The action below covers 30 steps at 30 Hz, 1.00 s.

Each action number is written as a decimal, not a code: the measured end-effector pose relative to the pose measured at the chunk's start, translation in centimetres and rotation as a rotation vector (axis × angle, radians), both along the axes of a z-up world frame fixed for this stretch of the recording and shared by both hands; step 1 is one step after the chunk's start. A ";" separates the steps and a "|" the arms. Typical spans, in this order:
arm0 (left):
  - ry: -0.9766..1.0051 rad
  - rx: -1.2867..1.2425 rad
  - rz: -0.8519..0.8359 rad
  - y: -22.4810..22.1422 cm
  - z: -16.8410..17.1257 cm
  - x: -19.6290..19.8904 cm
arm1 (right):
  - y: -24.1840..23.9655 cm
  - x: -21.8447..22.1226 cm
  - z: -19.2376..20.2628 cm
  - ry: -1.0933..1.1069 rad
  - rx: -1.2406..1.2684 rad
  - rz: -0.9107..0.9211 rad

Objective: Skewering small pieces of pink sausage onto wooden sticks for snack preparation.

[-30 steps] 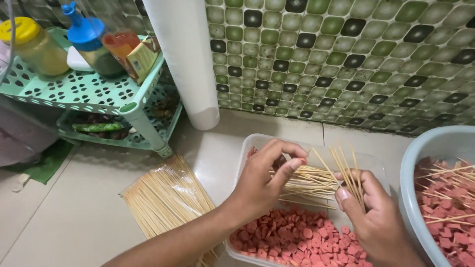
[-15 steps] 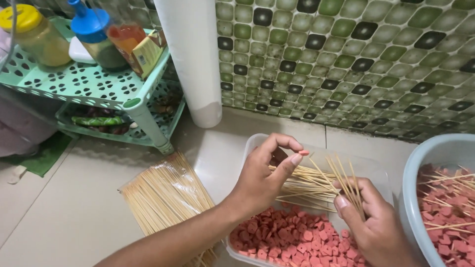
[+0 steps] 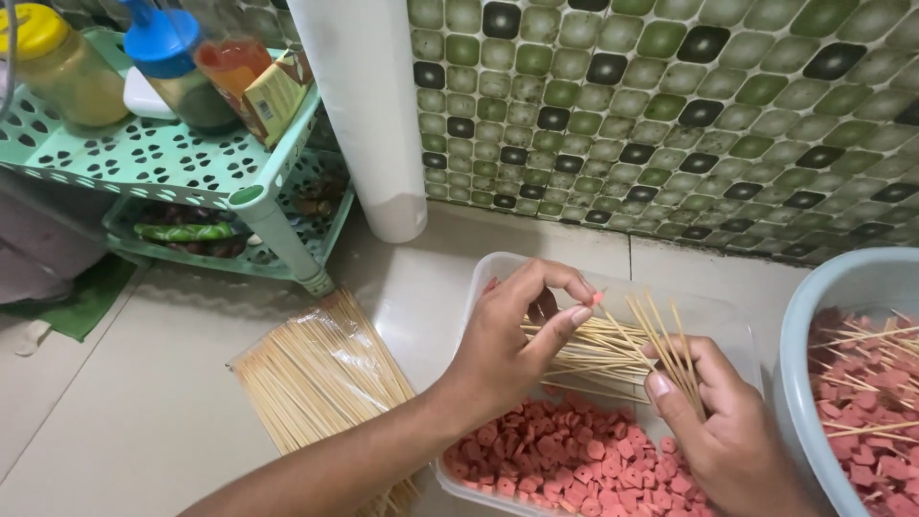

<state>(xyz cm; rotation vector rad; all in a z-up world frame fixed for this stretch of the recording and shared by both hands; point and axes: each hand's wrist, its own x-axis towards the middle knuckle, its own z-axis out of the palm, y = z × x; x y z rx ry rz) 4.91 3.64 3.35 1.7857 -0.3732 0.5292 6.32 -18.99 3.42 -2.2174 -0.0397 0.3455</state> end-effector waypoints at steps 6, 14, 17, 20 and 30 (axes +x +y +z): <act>-0.111 0.100 0.035 -0.2 -0.3 -0.1 | -1.4 0.5 -2.3 -0.174 0.044 0.068; -0.002 0.040 0.054 -0.3 0.2 -0.6 | -0.3 0.1 -0.4 -0.079 -0.017 0.030; -0.008 0.046 0.048 -0.3 0.1 -0.5 | -0.6 0.3 -0.8 -0.098 -0.023 0.057; -0.026 0.032 0.037 -0.3 0.2 -0.5 | -1.0 0.4 -1.4 -0.117 -0.030 0.078; -0.062 0.010 0.018 -0.2 0.1 -0.6 | -0.9 0.2 -1.4 -0.118 -0.007 0.075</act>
